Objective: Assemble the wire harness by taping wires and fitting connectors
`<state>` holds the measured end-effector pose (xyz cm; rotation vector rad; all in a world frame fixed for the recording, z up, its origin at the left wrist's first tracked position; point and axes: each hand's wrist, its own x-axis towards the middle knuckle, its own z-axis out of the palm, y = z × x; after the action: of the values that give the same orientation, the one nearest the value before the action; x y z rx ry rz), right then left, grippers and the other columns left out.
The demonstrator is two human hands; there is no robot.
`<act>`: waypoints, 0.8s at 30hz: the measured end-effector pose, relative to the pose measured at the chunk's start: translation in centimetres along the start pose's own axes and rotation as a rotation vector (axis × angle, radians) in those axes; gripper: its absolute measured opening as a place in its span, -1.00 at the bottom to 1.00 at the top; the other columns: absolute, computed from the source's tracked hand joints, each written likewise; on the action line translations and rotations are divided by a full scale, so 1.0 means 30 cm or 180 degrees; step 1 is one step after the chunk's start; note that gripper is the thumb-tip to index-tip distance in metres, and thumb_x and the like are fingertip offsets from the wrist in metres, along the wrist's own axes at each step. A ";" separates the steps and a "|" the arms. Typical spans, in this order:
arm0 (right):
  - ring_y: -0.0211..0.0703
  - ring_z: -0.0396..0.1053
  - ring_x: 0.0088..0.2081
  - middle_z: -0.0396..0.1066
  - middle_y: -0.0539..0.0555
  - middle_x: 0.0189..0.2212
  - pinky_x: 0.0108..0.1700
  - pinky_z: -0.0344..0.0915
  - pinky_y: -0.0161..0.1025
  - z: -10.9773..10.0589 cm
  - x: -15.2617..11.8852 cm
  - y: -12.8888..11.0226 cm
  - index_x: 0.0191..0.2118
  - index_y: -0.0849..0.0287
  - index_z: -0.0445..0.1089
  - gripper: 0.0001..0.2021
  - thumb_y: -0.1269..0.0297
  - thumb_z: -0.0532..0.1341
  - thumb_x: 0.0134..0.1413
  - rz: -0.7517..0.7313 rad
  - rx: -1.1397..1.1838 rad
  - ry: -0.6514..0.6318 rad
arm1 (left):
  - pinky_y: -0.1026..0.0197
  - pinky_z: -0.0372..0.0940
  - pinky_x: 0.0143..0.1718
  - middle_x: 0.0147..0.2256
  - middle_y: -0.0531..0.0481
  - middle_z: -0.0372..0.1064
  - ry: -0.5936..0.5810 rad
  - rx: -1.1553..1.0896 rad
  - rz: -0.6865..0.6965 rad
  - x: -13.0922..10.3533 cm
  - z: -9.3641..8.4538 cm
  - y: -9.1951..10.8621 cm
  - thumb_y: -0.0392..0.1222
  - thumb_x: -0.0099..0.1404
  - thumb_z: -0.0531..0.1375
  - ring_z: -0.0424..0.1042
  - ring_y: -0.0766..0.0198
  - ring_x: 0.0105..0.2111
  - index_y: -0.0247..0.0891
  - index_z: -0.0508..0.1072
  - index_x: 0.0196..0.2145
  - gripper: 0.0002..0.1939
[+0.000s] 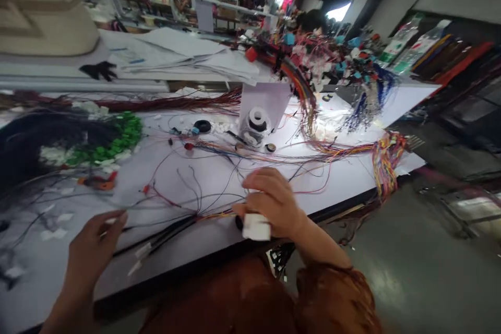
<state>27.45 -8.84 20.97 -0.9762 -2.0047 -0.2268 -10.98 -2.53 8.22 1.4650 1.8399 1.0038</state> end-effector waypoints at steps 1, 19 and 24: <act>-0.07 0.46 0.00 0.51 0.11 -0.11 0.08 0.44 -0.04 0.057 0.008 -0.023 -0.21 0.07 0.34 -0.85 0.26 0.33 0.18 -0.0208 0.0262 -0.0263 | 0.24 0.24 -0.43 -0.48 0.14 0.33 -0.0261 -0.0542 -0.0147 -0.024 -0.016 0.060 0.18 0.17 0.30 0.30 0.25 -0.47 0.02 0.51 -0.23 -0.72; -0.35 -0.10 -0.66 -0.01 -0.14 -0.67 -0.59 -0.02 -0.32 0.218 -0.263 -0.076 -0.53 0.08 0.11 -0.43 -0.33 0.27 -0.08 0.2862 0.4348 -0.1481 | 0.44 -0.04 -0.74 -0.73 0.22 0.06 0.0946 -0.4972 -0.0674 -0.019 -0.299 0.080 -0.13 0.61 -0.24 0.01 0.49 -0.73 -0.26 0.27 -0.43 -0.50; -0.14 0.22 -0.54 0.26 0.03 -0.57 -0.49 0.19 -0.18 0.009 -0.173 -0.028 -0.41 0.05 0.29 -0.48 -0.37 0.21 -0.02 0.1961 0.2872 -0.2388 | 0.49 0.03 -0.73 -0.69 0.17 0.06 0.0535 -0.4558 -0.1069 -0.095 -0.306 0.034 -0.13 0.59 -0.18 0.06 0.51 -0.68 -0.30 0.34 -0.42 -0.51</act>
<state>28.30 -12.14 16.96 -1.0575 -1.9371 1.4312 -17.20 -7.04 14.10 0.1942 0.8653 1.6978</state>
